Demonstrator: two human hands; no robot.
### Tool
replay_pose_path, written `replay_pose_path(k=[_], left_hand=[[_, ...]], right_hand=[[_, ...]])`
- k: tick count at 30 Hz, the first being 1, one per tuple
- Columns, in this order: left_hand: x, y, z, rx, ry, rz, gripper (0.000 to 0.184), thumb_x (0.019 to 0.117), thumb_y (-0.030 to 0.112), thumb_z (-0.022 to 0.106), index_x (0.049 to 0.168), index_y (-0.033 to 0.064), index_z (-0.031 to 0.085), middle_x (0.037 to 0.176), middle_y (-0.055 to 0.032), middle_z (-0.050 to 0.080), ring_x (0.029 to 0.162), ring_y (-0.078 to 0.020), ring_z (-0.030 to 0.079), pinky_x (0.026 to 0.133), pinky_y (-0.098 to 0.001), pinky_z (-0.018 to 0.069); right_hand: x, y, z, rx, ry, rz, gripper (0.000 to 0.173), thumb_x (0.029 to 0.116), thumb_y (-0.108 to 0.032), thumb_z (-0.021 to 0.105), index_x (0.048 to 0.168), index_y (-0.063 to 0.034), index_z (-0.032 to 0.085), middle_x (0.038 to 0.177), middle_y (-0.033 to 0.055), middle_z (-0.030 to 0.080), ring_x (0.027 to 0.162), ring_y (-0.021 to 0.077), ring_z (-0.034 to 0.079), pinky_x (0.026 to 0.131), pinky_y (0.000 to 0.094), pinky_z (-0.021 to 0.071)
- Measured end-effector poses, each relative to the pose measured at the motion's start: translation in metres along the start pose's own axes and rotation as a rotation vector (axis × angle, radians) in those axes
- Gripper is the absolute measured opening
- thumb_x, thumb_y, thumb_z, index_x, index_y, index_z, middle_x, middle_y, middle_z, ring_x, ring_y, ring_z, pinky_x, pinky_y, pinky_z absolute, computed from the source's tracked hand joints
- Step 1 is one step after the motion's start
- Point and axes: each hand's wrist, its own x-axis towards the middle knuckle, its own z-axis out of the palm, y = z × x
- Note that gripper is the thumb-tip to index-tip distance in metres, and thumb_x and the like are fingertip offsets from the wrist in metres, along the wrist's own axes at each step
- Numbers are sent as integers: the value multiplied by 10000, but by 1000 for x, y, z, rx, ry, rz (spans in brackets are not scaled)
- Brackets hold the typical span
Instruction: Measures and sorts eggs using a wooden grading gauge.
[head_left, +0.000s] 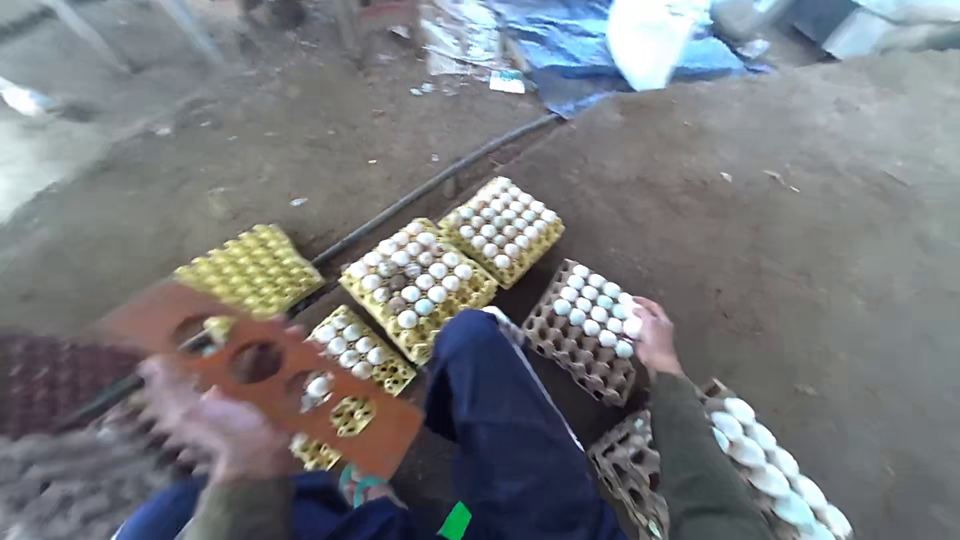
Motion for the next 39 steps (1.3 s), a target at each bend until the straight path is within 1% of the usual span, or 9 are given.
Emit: replay_pose_path(k=[2, 4, 9, 13, 20, 25, 29, 33, 39], left_hand=[[-4, -4, 23, -69, 98, -51, 832, 975, 717, -6, 1259, 182, 565, 1063, -106, 731, 893, -276, 731, 700, -463, 624], [-5, -12, 35, -136, 124, -125, 841, 960, 754, 20, 1273, 205, 575, 1069, -96, 719, 885, -251, 716, 692, -436, 607], [0, -30, 46, -215, 34, -165, 862, 997, 702, 19, 1398, 153, 549, 1124, -164, 709, 949, -300, 709, 776, -466, 600], [-6, -27, 54, -188, 89, -177, 770, 1034, 655, 89, 1292, 155, 615, 1033, -96, 725, 893, -214, 705, 724, -394, 594], [-11, -21, 46, -199, 14, -164, 731, 1061, 595, 85, 1354, 145, 581, 1052, -109, 717, 936, -209, 699, 785, -392, 590], [-12, -14, 43, -177, -29, -167, 736, 1058, 598, 65, 1344, 157, 580, 1041, -87, 710, 905, -193, 693, 754, -369, 583], [-12, -13, 40, -143, -32, -160, 741, 1047, 624, 71, 1344, 184, 588, 1071, -70, 712, 924, -184, 691, 763, -371, 584], [-11, -15, 39, -140, -68, -141, 750, 1045, 622, 52, 1391, 184, 552, 1110, -83, 710, 954, -193, 691, 794, -381, 583], [-15, -13, 40, -182, -70, -134, 742, 1056, 597, 57, 1336, 174, 598, 1075, -72, 721, 939, -174, 699, 781, -357, 591]], right_hand=[[-41, -70, 34, 188, -240, -175, 519, 1011, -130, 504, 1515, -75, 393, 1099, 90, 643, 748, 160, 675, 594, 339, 601], [-90, -132, 67, 312, -547, -324, 544, 945, -136, 531, 1459, -63, 372, 1063, 58, 673, 719, 166, 709, 540, 311, 614], [-199, -222, 156, 3, -1054, -706, 499, 924, -213, 670, 1385, -74, 538, 1130, 59, 695, 863, 145, 715, 683, 325, 635], [-242, -236, 217, -358, -1023, -955, 588, 870, -221, 792, 1384, -86, 542, 1212, 88, 685, 1010, 172, 700, 879, 408, 599], [-260, -223, 242, -489, -953, -1185, 448, 908, -269, 755, 1333, -149, 680, 1229, 99, 678, 1036, 212, 689, 882, 439, 587], [-271, -235, 235, -651, -877, -1301, 482, 911, -283, 692, 1392, -264, 655, 1258, 151, 599, 944, 250, 664, 733, 443, 578], [-278, -250, 237, -815, -892, -1334, 564, 893, -183, 727, 1439, -188, 587, 1292, 149, 599, 1003, 304, 674, 772, 495, 587], [-282, -256, 240, -804, -935, -1378, 367, 873, -146, 769, 1215, -66, 663, 1214, 146, 660, 1144, 322, 642, 914, 497, 559], [-271, -246, 245, -601, -998, -1317, 404, 870, -201, 796, 1243, -89, 690, 1151, 91, 682, 996, 200, 675, 864, 401, 580]])
